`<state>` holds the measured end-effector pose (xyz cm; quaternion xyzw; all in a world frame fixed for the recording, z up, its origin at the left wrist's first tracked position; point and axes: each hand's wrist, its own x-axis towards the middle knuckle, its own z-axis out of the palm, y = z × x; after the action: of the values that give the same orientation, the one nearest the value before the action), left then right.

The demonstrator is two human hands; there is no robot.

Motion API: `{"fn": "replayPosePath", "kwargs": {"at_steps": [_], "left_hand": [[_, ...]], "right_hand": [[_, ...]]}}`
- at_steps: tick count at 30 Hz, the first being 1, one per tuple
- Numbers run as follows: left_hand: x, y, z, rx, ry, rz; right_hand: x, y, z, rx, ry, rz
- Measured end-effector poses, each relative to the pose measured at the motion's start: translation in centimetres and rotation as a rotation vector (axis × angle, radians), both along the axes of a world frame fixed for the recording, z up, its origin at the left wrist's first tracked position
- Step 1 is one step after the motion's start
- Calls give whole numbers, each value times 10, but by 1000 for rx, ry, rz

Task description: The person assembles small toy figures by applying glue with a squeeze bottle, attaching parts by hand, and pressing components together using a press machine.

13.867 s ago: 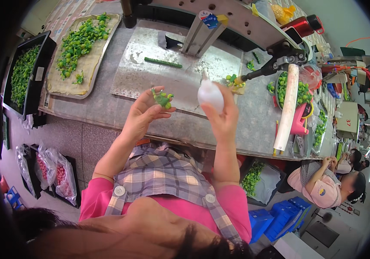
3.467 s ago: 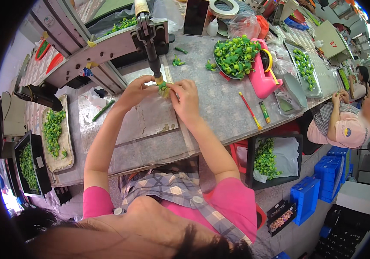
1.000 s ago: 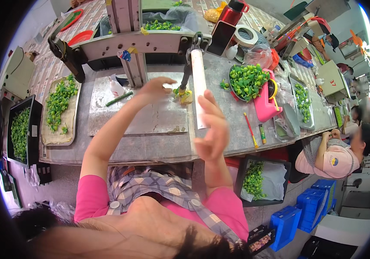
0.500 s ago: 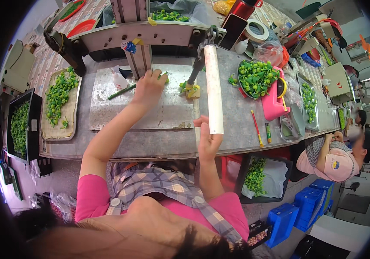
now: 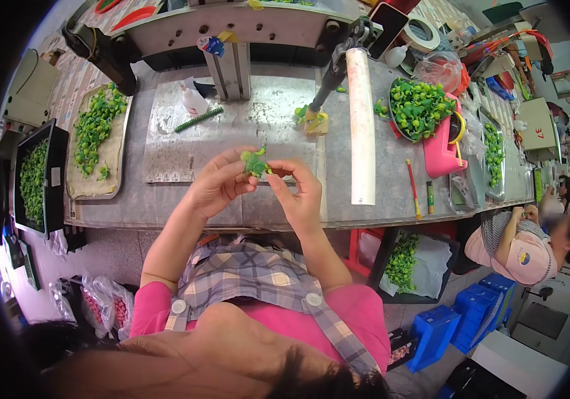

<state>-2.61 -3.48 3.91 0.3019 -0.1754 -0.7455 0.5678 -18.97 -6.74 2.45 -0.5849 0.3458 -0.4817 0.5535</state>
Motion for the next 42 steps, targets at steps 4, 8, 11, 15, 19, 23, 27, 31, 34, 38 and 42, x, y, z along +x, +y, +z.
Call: {"fn": "replayPosePath", "kwargs": {"at_steps": [4, 8, 11, 15, 19, 23, 27, 31, 34, 38, 42], "left_hand": [[-1, 11, -9, 42, 83, -11], [-3, 14, -15, 101, 213, -52], [-8, 16, -13, 152, 304, -19], [-8, 18, -12, 165, 335, -8], [-8, 18, -8, 139, 287, -88], [-8, 17, -8, 153, 268, -85], [-9, 13, -5, 115, 217, -41], [-12, 7, 2, 86, 121, -30], [-13, 6, 1, 90, 97, -22], [-16, 5, 4, 76, 94, -27], [-19, 5, 3, 54, 2, -9]], "right_hand": [[-1, 3, 0, 44, 5, 59], [-2, 6, -2, 57, -37, 51], [-4, 8, -1, 31, -8, 58], [-3, 9, -1, 33, -31, 66], [-6, 9, 0, 19, -20, 60], [-7, 9, 3, -34, 12, 59], [-8, 11, 5, -92, 72, 52], [-8, 15, 2, -81, 49, 39], [-9, 15, 1, -64, 34, 40], [-10, 15, 2, -56, 30, 39], [-13, 14, 0, -52, 21, 26]]}}
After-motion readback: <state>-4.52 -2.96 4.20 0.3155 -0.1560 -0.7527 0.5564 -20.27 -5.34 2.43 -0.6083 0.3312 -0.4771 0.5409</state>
